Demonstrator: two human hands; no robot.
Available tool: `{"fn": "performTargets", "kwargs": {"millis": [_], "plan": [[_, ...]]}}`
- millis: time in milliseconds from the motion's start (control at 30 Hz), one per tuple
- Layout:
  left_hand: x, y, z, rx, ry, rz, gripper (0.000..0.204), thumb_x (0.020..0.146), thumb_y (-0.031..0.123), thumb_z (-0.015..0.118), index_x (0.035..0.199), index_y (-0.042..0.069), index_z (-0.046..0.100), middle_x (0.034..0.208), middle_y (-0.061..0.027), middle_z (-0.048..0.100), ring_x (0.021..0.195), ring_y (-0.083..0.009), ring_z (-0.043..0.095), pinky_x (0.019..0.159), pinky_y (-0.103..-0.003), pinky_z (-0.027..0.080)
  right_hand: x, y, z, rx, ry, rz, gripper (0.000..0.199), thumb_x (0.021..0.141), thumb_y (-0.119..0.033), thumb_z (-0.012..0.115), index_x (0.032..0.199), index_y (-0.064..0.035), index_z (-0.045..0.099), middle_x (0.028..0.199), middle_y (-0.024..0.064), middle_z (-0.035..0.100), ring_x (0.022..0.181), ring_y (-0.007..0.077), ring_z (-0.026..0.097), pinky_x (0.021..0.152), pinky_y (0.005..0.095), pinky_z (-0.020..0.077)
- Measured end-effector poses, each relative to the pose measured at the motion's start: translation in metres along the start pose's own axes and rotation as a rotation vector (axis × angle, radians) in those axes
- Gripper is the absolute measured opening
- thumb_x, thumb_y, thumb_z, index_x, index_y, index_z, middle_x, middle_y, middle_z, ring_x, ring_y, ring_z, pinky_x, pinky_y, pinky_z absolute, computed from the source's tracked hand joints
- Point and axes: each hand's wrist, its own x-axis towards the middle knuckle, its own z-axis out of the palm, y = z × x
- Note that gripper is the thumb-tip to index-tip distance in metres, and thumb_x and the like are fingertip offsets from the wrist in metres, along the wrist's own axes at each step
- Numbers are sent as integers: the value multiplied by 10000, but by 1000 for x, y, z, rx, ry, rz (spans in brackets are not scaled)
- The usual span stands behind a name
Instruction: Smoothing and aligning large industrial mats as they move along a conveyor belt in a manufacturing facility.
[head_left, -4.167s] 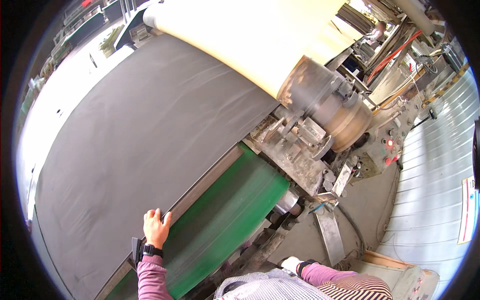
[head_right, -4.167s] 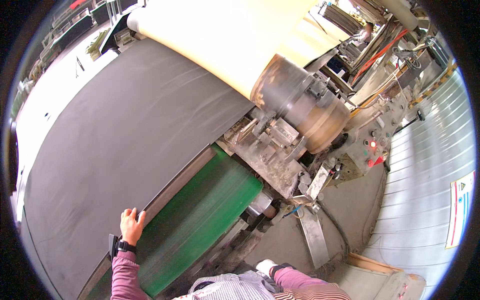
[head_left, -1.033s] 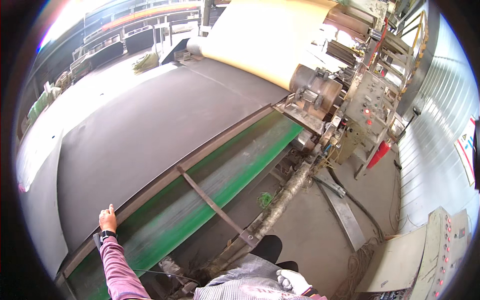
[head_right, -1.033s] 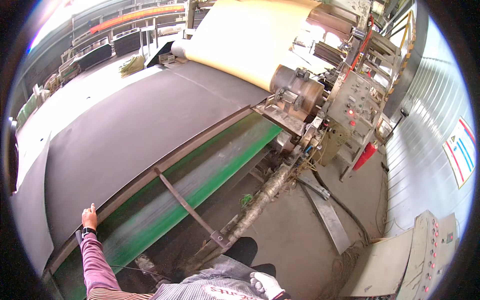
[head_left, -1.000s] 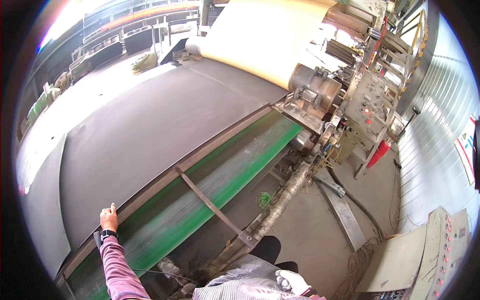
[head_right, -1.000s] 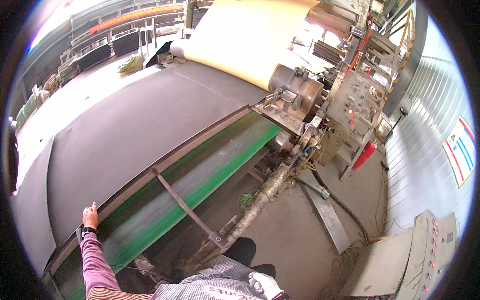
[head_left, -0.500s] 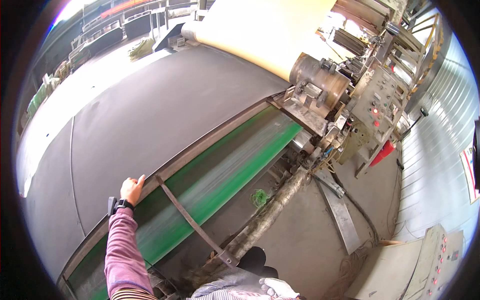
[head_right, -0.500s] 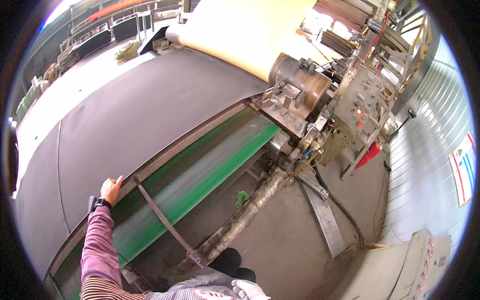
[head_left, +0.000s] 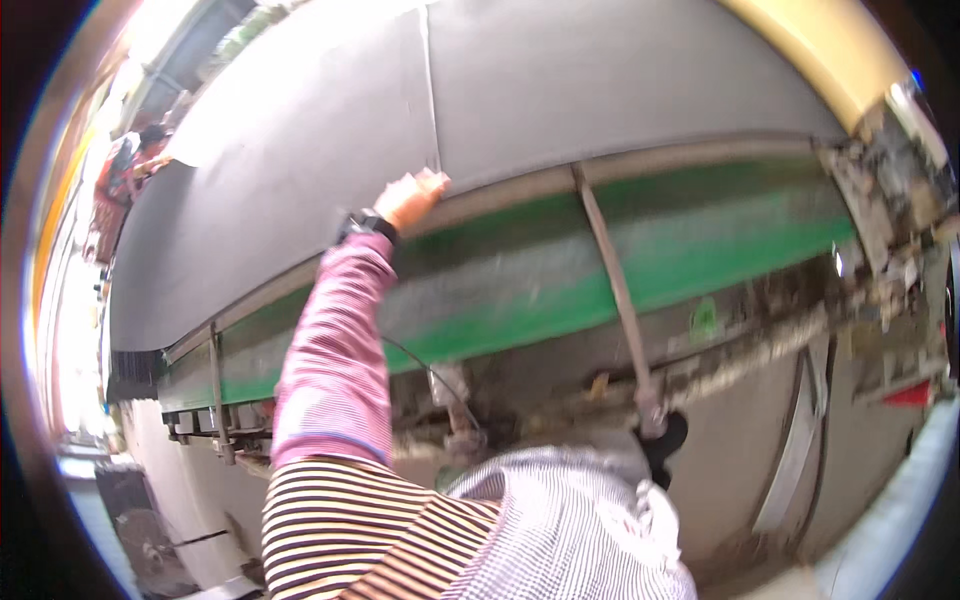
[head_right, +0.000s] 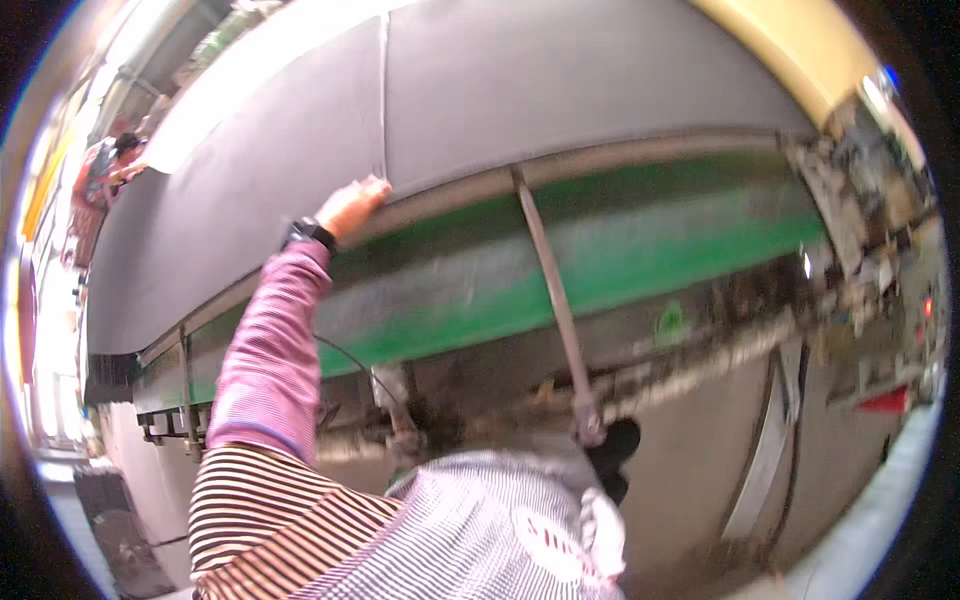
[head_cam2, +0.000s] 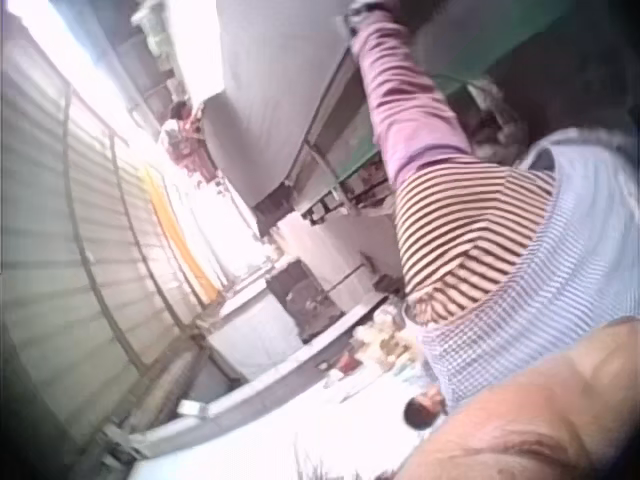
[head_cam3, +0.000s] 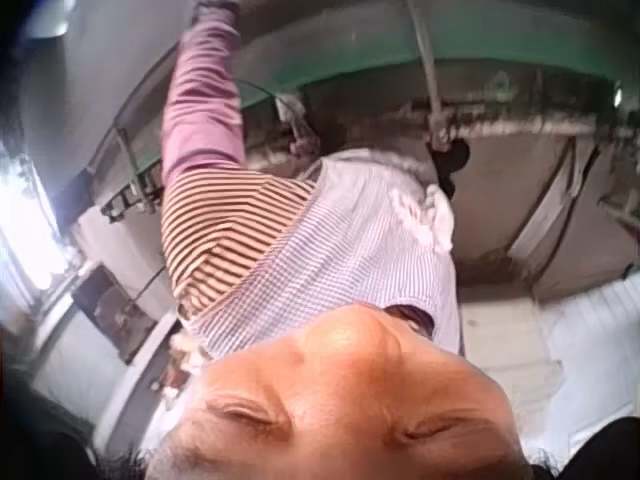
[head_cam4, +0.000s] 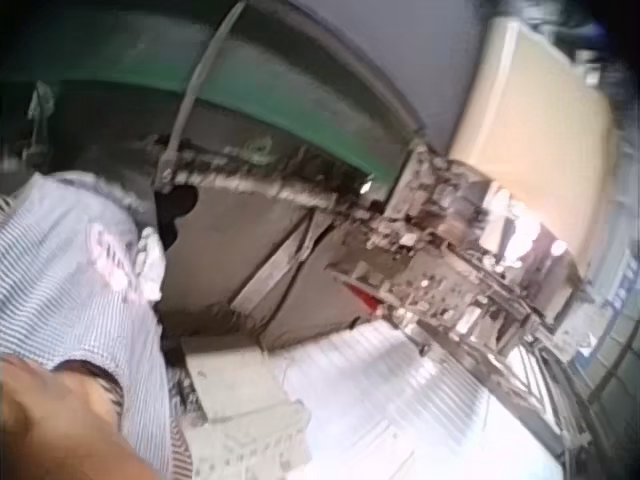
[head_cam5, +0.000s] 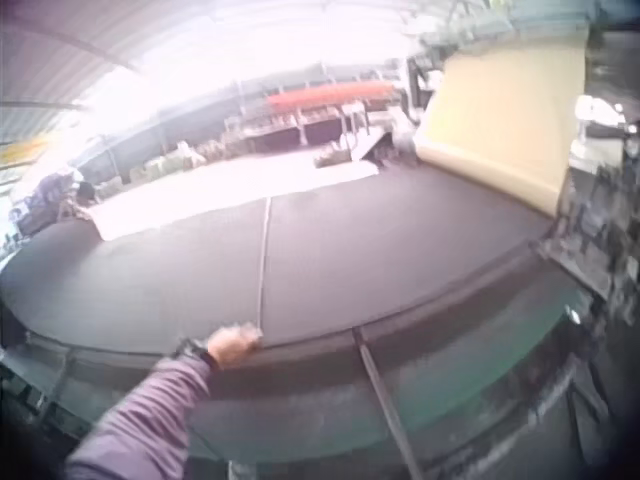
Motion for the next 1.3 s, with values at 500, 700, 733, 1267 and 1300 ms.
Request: {"fn": "performTargets", "kwargs": {"millis": [500, 700, 733, 1267, 1300], "plan": [[-5, -42, -61, -118, 393, 237, 558, 837, -65, 463, 1377, 66, 412, 732, -189, 560, 663, -340, 577, 583, -432, 452, -39, 0, 48, 307, 138, 114, 178, 962, -260, 512, 1024, -130, 617, 664, -85, 498, 400, -6, 342, 323, 158, 255], [-177, -201, 23, 93, -67, -149, 285, 949, 220, 497, 1168, 53, 574, 895, -190, 638, 858, -361, 611, 740, -458, 497, -32, -7, 58, 143, 214, 80, 136, 898, -237, 588, 925, -119, 650, 636, -84, 518, 402, -7, 362, 328, 156, 272], [-183, -193, 26, -141, -20, -536, 361, 927, 334, 544, 1112, 32, 617, 1024, -180, 645, 942, -361, 609, 815, -443, 494, -30, -4, 58, 160, 229, 67, 139, 896, -231, 589, 918, -114, 661, 642, -81, 528, 405, -5, 365, 332, 156, 277], [-133, -232, 64, -1091, 13, -724, 630, 633, 357, 809, 1134, 27, 616, 1066, -173, 612, 1012, -306, 595, 866, -387, 484, -14, 17, 50, -41, 88, -193, 223, 930, -201, 573, 1056, -54, 685, 853, -29, 617, 662, 42, 496, 559, 189, 392], [-119, -211, 61, -638, 212, -725, 527, 657, 337, 790, 1077, 59, 633, 1006, -154, 599, 961, -296, 593, 831, -387, 485, -16, 16, 51, -30, 112, -199, 223, 930, -201, 573, 1056, -54, 685, 853, -29, 617, 662, 42, 496, 559, 189, 392]]}}
